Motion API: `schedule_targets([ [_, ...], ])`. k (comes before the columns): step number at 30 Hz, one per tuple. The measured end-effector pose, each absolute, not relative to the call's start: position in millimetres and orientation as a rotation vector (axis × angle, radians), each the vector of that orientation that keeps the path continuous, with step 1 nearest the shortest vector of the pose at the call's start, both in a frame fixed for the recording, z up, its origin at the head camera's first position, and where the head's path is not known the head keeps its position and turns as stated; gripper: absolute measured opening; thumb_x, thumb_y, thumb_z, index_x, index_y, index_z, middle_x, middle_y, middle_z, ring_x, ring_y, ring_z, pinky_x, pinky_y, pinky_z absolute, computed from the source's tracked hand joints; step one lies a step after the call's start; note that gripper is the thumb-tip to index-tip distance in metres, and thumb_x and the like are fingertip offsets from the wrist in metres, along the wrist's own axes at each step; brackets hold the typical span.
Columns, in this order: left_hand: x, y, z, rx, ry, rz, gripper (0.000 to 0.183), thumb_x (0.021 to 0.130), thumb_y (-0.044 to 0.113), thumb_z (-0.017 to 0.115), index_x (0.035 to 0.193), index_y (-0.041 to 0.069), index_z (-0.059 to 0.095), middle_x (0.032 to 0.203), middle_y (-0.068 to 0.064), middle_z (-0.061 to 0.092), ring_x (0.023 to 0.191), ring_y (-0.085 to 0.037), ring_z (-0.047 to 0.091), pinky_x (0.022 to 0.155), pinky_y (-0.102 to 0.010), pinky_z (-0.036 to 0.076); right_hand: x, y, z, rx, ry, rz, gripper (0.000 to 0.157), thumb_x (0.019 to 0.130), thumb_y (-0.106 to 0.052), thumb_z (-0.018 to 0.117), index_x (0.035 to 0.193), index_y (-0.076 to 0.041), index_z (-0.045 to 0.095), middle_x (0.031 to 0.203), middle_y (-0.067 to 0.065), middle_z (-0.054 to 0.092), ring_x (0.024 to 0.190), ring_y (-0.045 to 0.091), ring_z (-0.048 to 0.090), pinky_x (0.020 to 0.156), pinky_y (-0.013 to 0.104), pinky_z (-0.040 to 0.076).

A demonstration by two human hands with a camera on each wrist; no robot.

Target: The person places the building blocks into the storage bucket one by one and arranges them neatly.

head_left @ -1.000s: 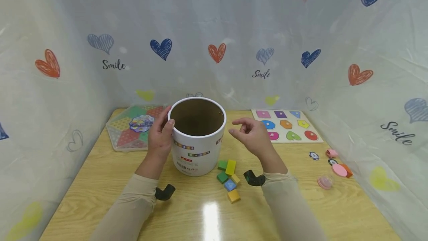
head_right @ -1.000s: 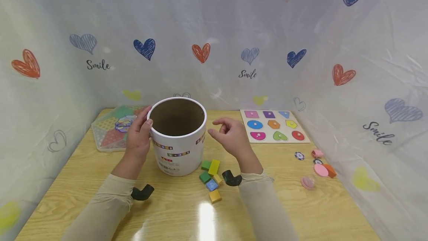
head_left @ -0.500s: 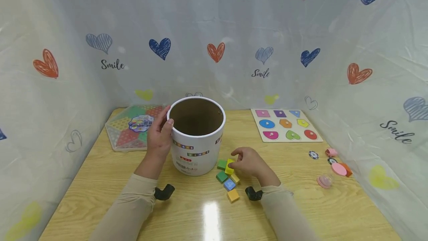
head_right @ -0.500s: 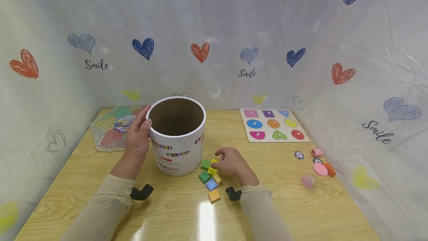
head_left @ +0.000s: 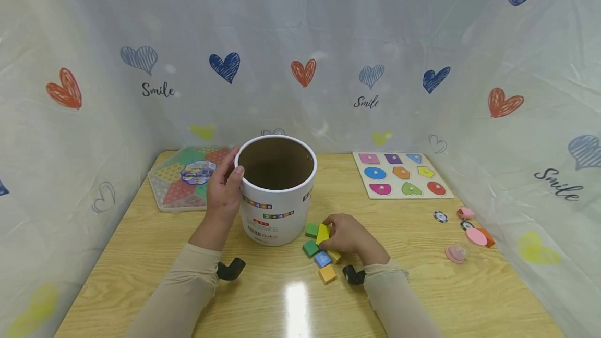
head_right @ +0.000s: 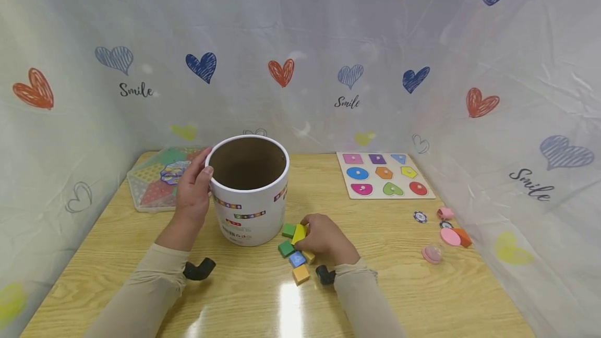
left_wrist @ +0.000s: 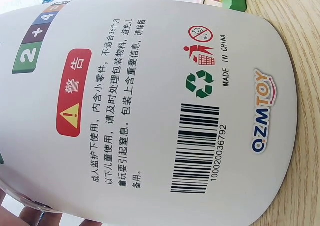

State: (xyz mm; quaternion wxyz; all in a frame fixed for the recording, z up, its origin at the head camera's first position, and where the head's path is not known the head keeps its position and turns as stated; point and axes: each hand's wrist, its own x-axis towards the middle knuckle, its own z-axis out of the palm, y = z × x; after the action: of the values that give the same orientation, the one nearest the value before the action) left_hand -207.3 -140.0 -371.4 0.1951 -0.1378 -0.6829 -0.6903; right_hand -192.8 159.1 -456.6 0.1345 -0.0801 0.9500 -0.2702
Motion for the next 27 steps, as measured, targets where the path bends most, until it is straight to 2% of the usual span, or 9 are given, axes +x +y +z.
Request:
schedule_targets([
  [8, -207, -140, -371, -0.377, -1.922, -1.941, 0.048, 0.095, 0.016, 0.049, 0.141, 0.006, 0.043, 0.134, -0.023, 0.048, 0.122, -0.039, 0.044, 0.097, -0.046, 0.042, -192, 157, -458, -0.127, 2.869, -0.793, 0.064, 0.065, -0.039, 0.080, 0.120, -0.011, 0.062, 0.081, -0.003, 0.057, 0.075, 0.017, 0.052, 0.066, 0.029, 0.046],
  [11, -207, -140, -371, -0.370, -1.932, -1.941, 0.048, 0.096, 0.017, 0.049, 0.142, 0.007, 0.042, 0.135, -0.022, 0.047, 0.123, -0.038, 0.044, 0.098, -0.047, 0.041, -193, 159, -448, -0.079, 2.946, -0.873, 0.063, 0.067, -0.040, 0.079, 0.121, -0.012, 0.062, 0.079, -0.001, 0.055, 0.071, 0.017, 0.050, 0.061, 0.028, 0.044],
  [17, -207, -140, -372, -0.372, -1.944, -1.930, 0.048, 0.096, 0.019, 0.048, 0.143, 0.008, 0.042, 0.136, -0.021, 0.047, 0.124, -0.038, 0.044, 0.099, -0.049, 0.040, -194, 158, -384, -0.214, 3.058, -1.380, 0.057, 0.072, -0.040, 0.078, 0.120, -0.013, 0.062, 0.068, 0.004, 0.047, 0.058, 0.018, 0.043, 0.049, 0.027, 0.036],
  [21, -220, -143, -384, -0.364, -1.934, -1.931, 0.047, 0.096, 0.020, 0.050, 0.142, 0.016, 0.044, 0.137, -0.015, 0.048, 0.124, -0.033, 0.045, 0.099, -0.050, 0.040, -192, 143, -339, -0.442, 3.068, -1.636, 0.051, 0.073, -0.036, 0.080, 0.117, -0.015, 0.064, 0.066, 0.006, 0.043, 0.055, 0.019, 0.039, 0.045, 0.026, 0.031],
  [25, -230, -145, -396, -0.332, -1.941, -1.926, 0.045, 0.096, 0.026, 0.052, 0.140, 0.027, 0.047, 0.137, -0.007, 0.050, 0.124, -0.026, 0.045, 0.100, -0.049, 0.039, -193, 124, -318, -0.515, 3.078, -1.639, 0.052, 0.072, -0.037, 0.080, 0.118, -0.016, 0.064, 0.067, 0.005, 0.045, 0.057, 0.021, 0.041, 0.045, 0.027, 0.033],
  [27, -230, -144, -397, -0.319, -1.951, -1.922, 0.045, 0.095, 0.029, 0.052, 0.140, 0.028, 0.047, 0.136, -0.005, 0.050, 0.124, -0.025, 0.046, 0.101, -0.048, 0.039, -195, 118, -315, -0.523, 3.069, -1.614, 0.054, 0.073, -0.039, 0.079, 0.120, -0.017, 0.063, 0.067, 0.004, 0.046, 0.058, 0.020, 0.043, 0.046, 0.027, 0.034],
])
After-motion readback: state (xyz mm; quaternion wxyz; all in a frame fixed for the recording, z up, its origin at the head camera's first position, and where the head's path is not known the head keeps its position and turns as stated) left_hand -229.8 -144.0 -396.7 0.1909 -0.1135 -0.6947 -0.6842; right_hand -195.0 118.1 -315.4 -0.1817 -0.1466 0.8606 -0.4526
